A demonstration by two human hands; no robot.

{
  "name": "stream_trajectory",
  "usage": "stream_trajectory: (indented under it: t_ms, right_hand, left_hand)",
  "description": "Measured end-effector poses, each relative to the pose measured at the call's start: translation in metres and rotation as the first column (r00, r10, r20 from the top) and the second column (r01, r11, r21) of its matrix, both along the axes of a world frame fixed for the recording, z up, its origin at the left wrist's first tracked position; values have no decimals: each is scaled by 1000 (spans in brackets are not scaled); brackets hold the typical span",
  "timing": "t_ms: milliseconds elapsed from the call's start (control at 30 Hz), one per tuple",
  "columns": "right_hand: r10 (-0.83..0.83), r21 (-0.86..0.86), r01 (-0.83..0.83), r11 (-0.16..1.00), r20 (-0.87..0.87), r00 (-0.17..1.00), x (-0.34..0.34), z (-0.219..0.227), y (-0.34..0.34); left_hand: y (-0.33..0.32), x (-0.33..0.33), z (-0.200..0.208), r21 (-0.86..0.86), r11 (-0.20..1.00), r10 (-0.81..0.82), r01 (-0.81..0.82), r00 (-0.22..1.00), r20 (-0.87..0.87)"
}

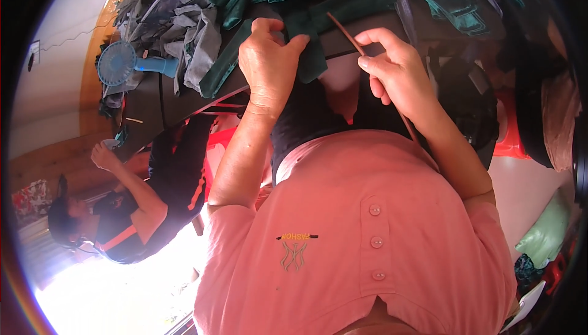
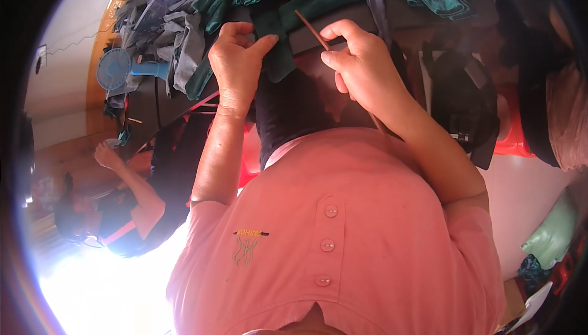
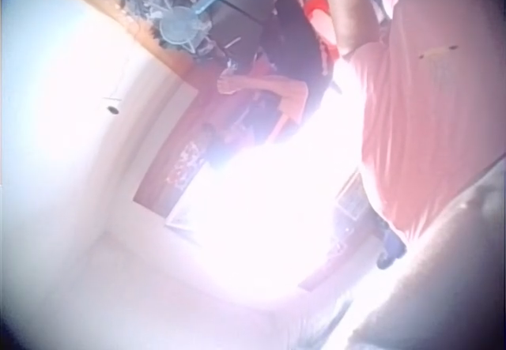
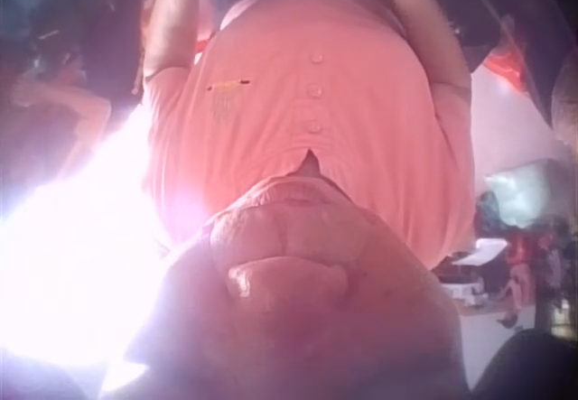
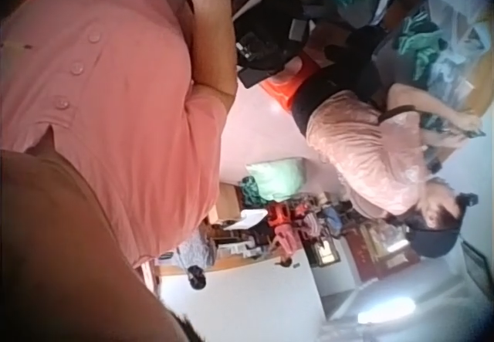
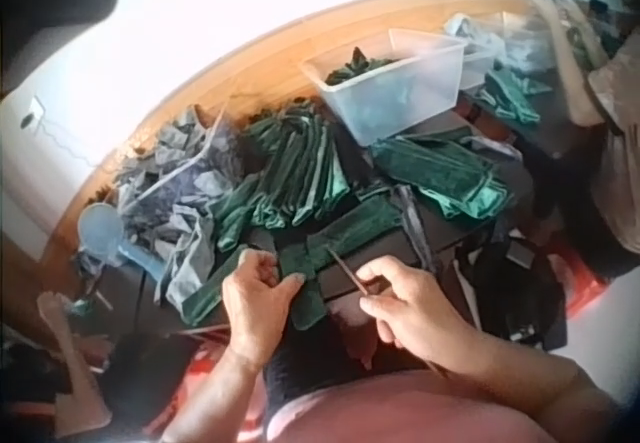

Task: Turning small green fabric tubes inside out using a wooden stick.

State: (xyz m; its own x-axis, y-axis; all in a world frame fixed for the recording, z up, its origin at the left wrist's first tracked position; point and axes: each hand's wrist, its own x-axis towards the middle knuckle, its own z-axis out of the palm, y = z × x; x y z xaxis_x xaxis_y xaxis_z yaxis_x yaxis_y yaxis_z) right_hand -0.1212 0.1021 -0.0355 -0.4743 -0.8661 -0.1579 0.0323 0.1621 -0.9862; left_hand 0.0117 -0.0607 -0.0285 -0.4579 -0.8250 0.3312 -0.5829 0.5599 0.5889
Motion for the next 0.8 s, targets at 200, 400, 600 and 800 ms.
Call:
stream_trajectory:
  t_ms: [200, 400, 600, 800]
  right_hand:
    - [-17, -4, 18, 1000, -482, 876, -2, -5, -3]
    - [37, 66, 2, 998, -572, 820, -5, -2, -2]
    - [24, 35, -5, 999, -560, 828, -9, -4, -2]
    - [49, 71, -16, 997, -502, 863, -7, 0, -2]
  left_hand:
    - [-11, 7, 13, -130, 987, -104, 98, 994, -39]
    - [5, 10, 8, -26, 997, -62, 70, 970, 234]
    - [-12, 20, 17, 5, 997, -77, 77, 997, -24]
    - [-15, 5, 34, -570, 666, -437, 482, 871, 226]
